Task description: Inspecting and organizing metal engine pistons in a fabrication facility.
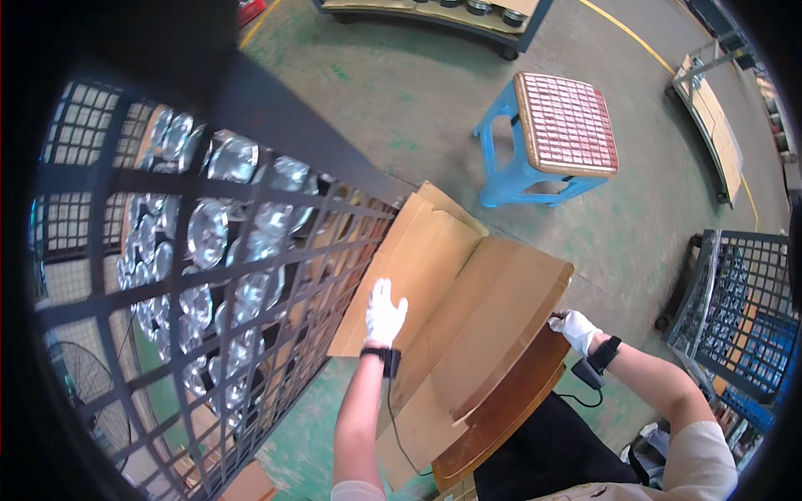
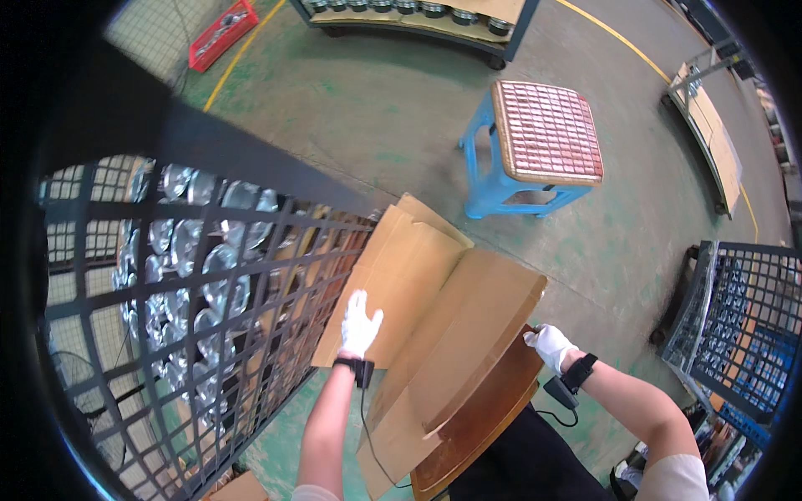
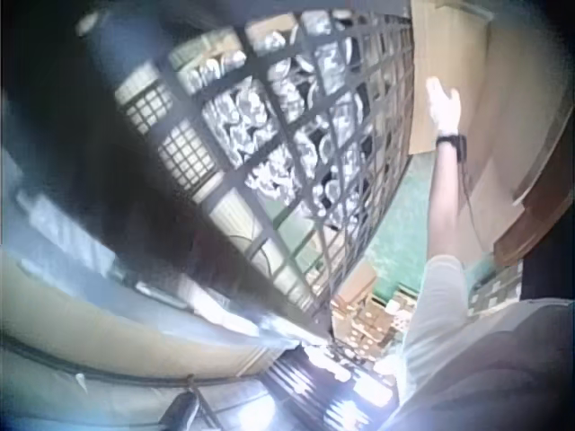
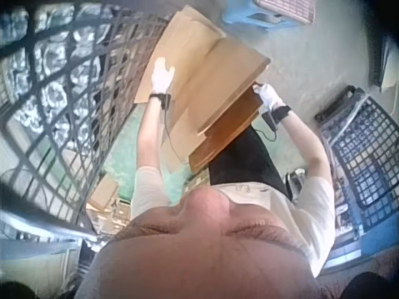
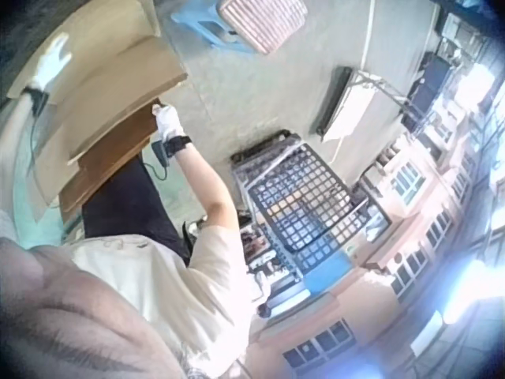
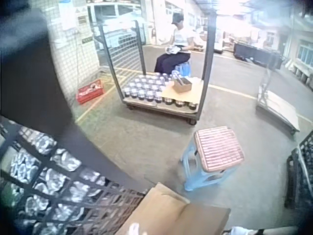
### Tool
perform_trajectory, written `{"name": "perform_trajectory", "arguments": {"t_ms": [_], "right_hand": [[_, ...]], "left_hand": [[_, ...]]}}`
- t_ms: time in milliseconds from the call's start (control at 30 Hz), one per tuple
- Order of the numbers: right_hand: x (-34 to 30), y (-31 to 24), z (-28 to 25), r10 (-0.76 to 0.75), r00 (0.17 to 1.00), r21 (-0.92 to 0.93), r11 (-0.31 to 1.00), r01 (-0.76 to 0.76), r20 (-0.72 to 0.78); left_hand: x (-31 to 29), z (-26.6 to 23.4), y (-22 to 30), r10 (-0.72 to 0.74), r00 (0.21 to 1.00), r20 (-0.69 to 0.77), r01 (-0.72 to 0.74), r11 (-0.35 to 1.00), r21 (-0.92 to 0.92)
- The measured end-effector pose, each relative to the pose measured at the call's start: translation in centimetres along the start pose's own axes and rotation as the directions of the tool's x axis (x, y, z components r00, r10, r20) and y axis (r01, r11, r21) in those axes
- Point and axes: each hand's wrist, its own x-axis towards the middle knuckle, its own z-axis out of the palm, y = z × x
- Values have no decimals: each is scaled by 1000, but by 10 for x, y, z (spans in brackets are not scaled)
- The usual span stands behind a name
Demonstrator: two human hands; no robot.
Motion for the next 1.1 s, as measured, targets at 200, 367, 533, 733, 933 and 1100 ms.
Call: {"name": "perform_trajectory", "arguments": {"t_ms": [200,367,533,733,933,1100], "right_hand": [[-17,-32,-5,18,1000,55,998,-20,22],[-19,-35,-8,21,1000,52,998,-21,2],[-26,-47,-15,49,999,3,999,-49,9],[-26,-54,-10,48,999,31,998,-48,25],[-24,-46,-10,56,998,75,996,-57,22],[-28,-60,-16,102,995,-20,995,-101,22]], "left_hand": [[121,42,18,22,993,-114,-1,984,177],[139,58,37,-295,954,49,282,944,172],[113,69,36,-54,977,-205,100,970,220],[133,53,21,-98,983,-157,125,977,175],[128,45,53,-12,925,379,25,999,-29],[135,61,45,26,997,76,-24,999,-21]]}}
